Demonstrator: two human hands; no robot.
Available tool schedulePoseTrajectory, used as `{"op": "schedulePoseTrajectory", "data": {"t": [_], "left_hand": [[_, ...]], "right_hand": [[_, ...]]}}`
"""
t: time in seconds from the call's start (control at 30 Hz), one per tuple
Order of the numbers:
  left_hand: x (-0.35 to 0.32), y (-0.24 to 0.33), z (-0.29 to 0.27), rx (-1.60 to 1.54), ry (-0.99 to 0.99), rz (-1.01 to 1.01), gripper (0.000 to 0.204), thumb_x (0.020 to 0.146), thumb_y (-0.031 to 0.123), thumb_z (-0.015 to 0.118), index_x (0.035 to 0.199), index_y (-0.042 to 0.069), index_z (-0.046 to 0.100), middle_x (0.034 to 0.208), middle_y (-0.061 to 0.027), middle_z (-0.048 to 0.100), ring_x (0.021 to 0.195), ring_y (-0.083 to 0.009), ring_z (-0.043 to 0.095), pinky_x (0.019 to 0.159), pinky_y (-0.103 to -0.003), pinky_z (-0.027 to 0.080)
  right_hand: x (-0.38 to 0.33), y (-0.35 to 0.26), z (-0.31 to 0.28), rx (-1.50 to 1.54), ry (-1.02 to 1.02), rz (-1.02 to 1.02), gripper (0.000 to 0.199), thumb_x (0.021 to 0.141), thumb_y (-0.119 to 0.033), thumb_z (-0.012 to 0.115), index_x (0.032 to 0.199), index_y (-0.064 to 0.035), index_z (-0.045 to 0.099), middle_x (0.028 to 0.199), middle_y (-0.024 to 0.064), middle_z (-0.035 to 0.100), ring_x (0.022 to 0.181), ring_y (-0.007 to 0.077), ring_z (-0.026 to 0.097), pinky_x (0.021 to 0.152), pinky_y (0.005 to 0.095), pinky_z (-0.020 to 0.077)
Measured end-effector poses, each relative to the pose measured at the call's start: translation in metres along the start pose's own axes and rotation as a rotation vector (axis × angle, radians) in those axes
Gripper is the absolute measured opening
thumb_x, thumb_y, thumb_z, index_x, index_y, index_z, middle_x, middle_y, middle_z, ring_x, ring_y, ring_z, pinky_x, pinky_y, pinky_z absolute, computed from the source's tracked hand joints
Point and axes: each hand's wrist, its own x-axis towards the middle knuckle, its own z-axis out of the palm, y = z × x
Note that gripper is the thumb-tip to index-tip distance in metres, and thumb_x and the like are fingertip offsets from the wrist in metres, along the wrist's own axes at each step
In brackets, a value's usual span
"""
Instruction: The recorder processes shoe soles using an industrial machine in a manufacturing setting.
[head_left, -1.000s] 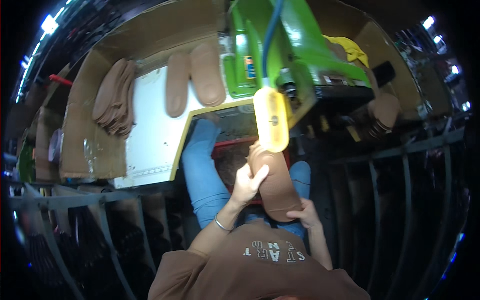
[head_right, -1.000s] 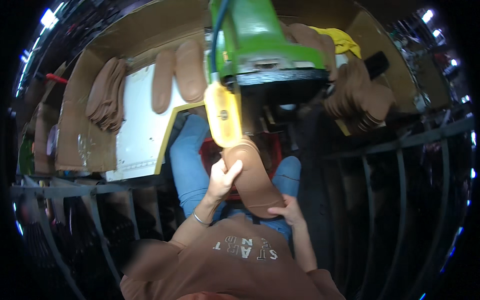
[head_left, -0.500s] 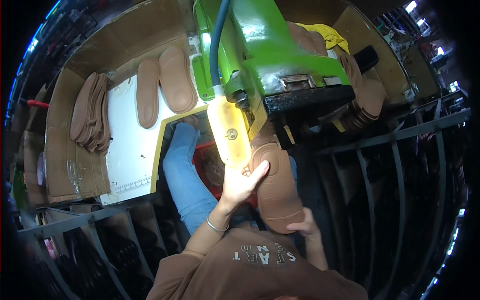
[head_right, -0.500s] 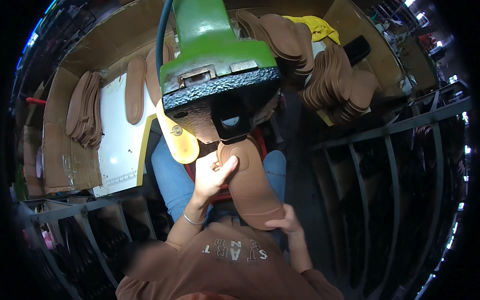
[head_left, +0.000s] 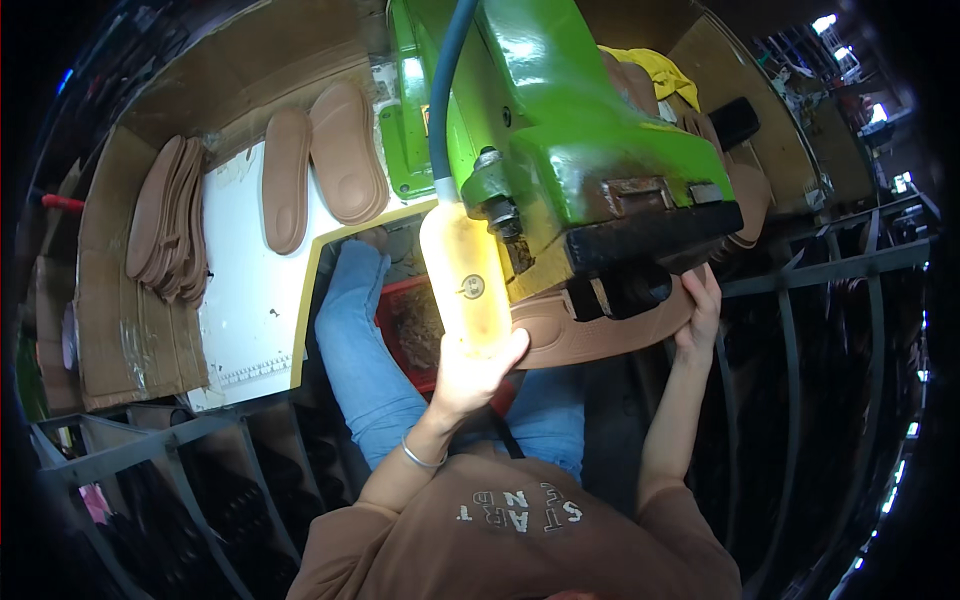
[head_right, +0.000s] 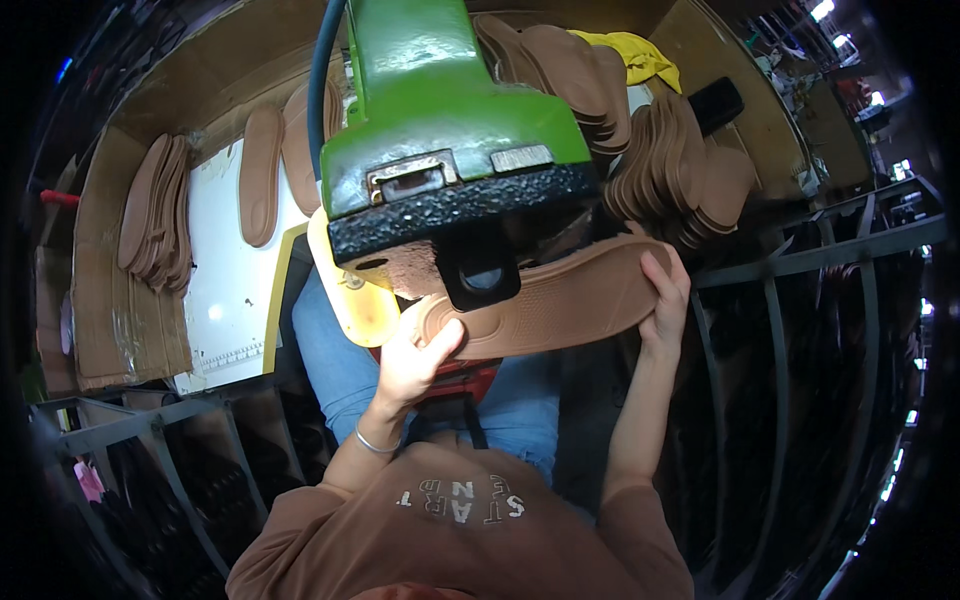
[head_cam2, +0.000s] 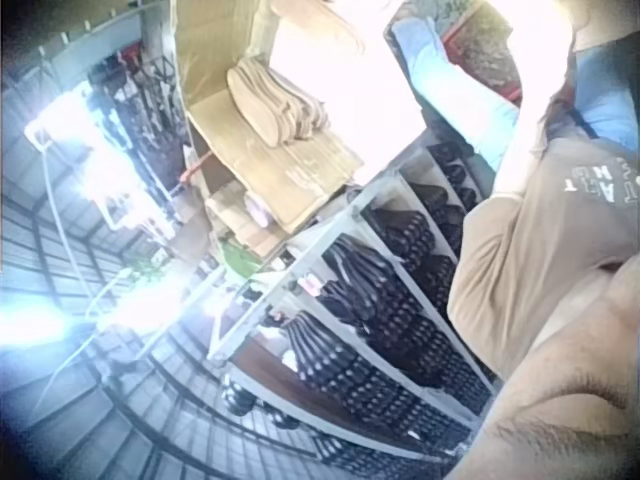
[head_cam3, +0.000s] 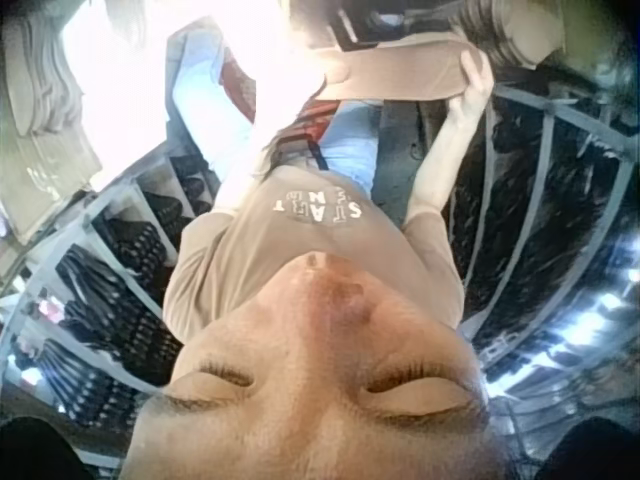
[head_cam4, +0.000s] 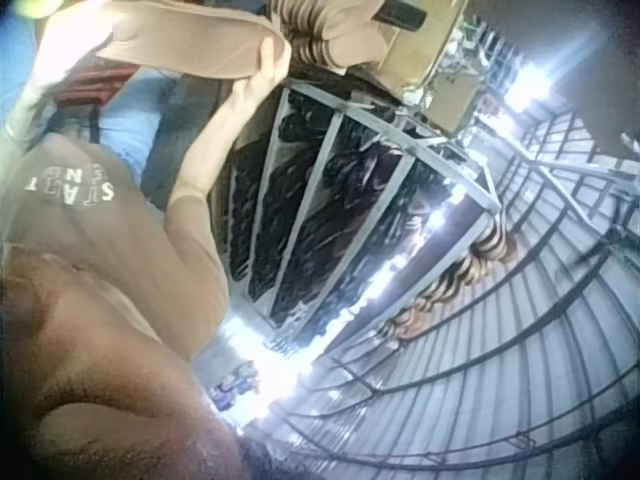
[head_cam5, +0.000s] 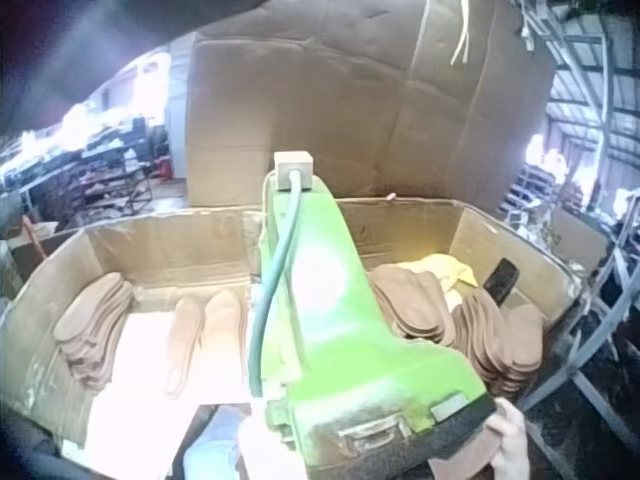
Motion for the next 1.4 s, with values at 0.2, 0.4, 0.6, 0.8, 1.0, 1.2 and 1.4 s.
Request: {"op": "schedulePoseTrajectory", "data": {"t": [0.2, 0.4, 0.6, 0.8, 1.0, 1.2, 1.4], "left_hand": [[-0.007, 0.024, -0.043, 0.095, 0.084, 0.188, 0.027, 0.079, 0.011, 0.066, 0.1, -0.006, 0.061, 0.086, -0.0073, 0.065, 0.072, -0.009, 0.058, 0.067, -0.023, 0.047], [-0.026, 0.029, -0.098, -0.068, 0.163, 0.095, 0.028, 0.081, 0.009, 0.059, 0.103, -0.009, 0.055, 0.095, -0.0122, 0.062, 0.086, -0.0141, 0.059, 0.08, -0.025, 0.045], [-0.069, 0.012, -0.138, -0.111, 0.231, 0.011, 0.036, 0.083, 0.017, 0.062, 0.106, -0.008, 0.052, 0.096, -0.0141, 0.062, 0.088, -0.0174, 0.061, 0.082, -0.029, 0.048], [-0.089, -0.011, -0.153, 0.129, -0.298, -0.297, 0.036, 0.077, 0.012, 0.071, 0.104, -0.005, 0.054, 0.098, -0.0117, 0.062, 0.09, -0.0137, 0.059, 0.08, -0.029, 0.048], [0.002, 0.011, -0.017, 0.146, -0.182, 0.177, 0.035, 0.081, 0.017, 0.069, 0.109, -0.001, 0.056, 0.093, -0.0045, 0.06, 0.086, -0.0084, 0.053, 0.077, -0.024, 0.044], [0.004, -0.005, 0.01, 0.15, -0.002, 0.182, 0.016, 0.087, 0.009, 0.061, 0.098, -0.002, 0.06, 0.083, -0.0001, 0.06, 0.072, -0.004, 0.051, 0.066, -0.019, 0.043], [-0.01, -0.012, 0.016, -0.124, -0.015, 0.083, 0.023, 0.087, 0.001, 0.057, 0.109, -0.004, 0.054, 0.094, -0.005, 0.062, 0.084, -0.0073, 0.058, 0.076, -0.021, 0.047]], "right_hand": [[0.011, 0.035, 0.013, 0.168, -0.283, 0.02, 0.029, 0.081, 0.0, 0.057, 0.109, 0.0003, 0.051, 0.103, 0.0091, 0.06, 0.093, 0.0166, 0.059, 0.084, 0.0284, 0.047], [-0.027, 0.061, 0.058, 0.092, -0.184, 0.041, 0.039, 0.078, 0.005, 0.056, 0.116, 0.0023, 0.049, 0.107, 0.0101, 0.059, 0.097, 0.0164, 0.058, 0.085, 0.0284, 0.0458], [-0.052, 0.064, 0.108, -0.102, -0.312, -0.045, 0.03, 0.072, 0.003, 0.062, 0.101, 0.0023, 0.053, 0.09, 0.0028, 0.059, 0.081, 0.0085, 0.055, 0.073, 0.0215, 0.0443], [-0.046, 0.071, 0.112, -0.247, -0.513, -0.139, 0.029, 0.071, -0.002, 0.068, 0.098, 0.0011, 0.057, 0.088, 0.0036, 0.062, 0.078, 0.0095, 0.057, 0.072, 0.0231, 0.0453], [-0.048, 0.074, 0.099, -0.388, -0.43, -0.091, 0.031, 0.071, -0.009, 0.075, 0.095, 0.0008, 0.057, 0.087, 0.0066, 0.063, 0.083, 0.012, 0.06, 0.075, 0.0262, 0.0476], [-0.14, 0.102, 0.033, -0.373, -0.494, 0.288, 0.068, 0.067, -0.018, 0.081, 0.122, 0.0038, 0.046, 0.112, 0.0124, 0.058, 0.104, 0.0197, 0.055, 0.09, 0.0328, 0.0436], [-0.183, 0.081, -0.03, -0.251, -0.373, 0.531, 0.032, 0.075, -0.007, 0.071, 0.102, 0.0043, 0.057, 0.095, 0.01, 0.064, 0.087, 0.013, 0.061, 0.08, 0.0266, 0.0489]]}}
